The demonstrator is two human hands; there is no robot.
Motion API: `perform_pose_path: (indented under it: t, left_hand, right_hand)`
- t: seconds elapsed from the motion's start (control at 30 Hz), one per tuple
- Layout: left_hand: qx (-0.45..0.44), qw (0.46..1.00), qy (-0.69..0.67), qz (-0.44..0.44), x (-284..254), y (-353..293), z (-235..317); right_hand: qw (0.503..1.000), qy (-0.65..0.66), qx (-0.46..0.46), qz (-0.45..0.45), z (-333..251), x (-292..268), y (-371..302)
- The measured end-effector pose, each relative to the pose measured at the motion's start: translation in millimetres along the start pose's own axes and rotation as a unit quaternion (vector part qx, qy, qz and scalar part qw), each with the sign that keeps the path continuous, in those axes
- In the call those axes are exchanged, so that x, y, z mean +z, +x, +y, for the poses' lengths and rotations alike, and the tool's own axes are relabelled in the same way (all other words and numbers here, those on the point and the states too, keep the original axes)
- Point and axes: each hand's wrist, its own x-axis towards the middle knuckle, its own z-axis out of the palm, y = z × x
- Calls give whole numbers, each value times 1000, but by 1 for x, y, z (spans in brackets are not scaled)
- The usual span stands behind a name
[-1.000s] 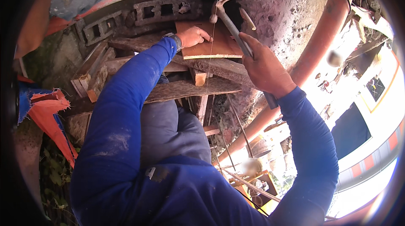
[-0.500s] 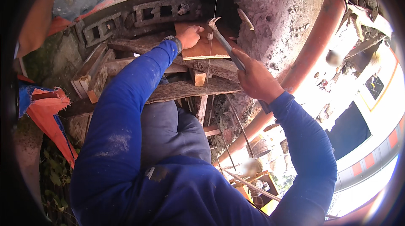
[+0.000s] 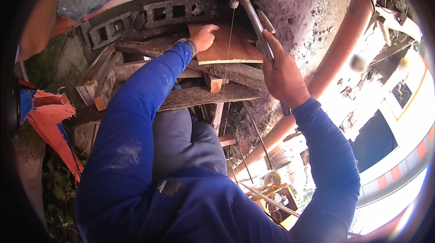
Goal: The person hammers nails into wooden planks to secure them to a frame. They measure and position additional planks, then use a hammer to fasten them. A coworker uses a power drill nearby on the same structure.
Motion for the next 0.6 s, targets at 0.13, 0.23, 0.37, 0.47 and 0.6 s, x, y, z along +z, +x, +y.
perform_pose_path:
  t: [0.13, 0.23, 0.37, 0.47, 0.6]
  left_hand:
    - [-6, 1000, -2, 13, -6, 1, 11]
    - [-10, 999, 7, 31, 2, -4, -1]
    - [-18, 999, -18, 21, 3, 2, -2]
    - [-28, 999, -24, 28, 0, -4, 5]
    - [0, 999, -32, 42, 3, 1, -5]
  right_hand:
    - [994, -52, -66, -65, 30, 1, 0]
    - [999, -26, -27, -35, -1, -15, 3]
    - [991, -93, -80, -46, 36, 28, -1]
    - [995, -44, -20, -91, 21, -19, 10]
    - [995, -63, -80, -4, 29, -1, 5]
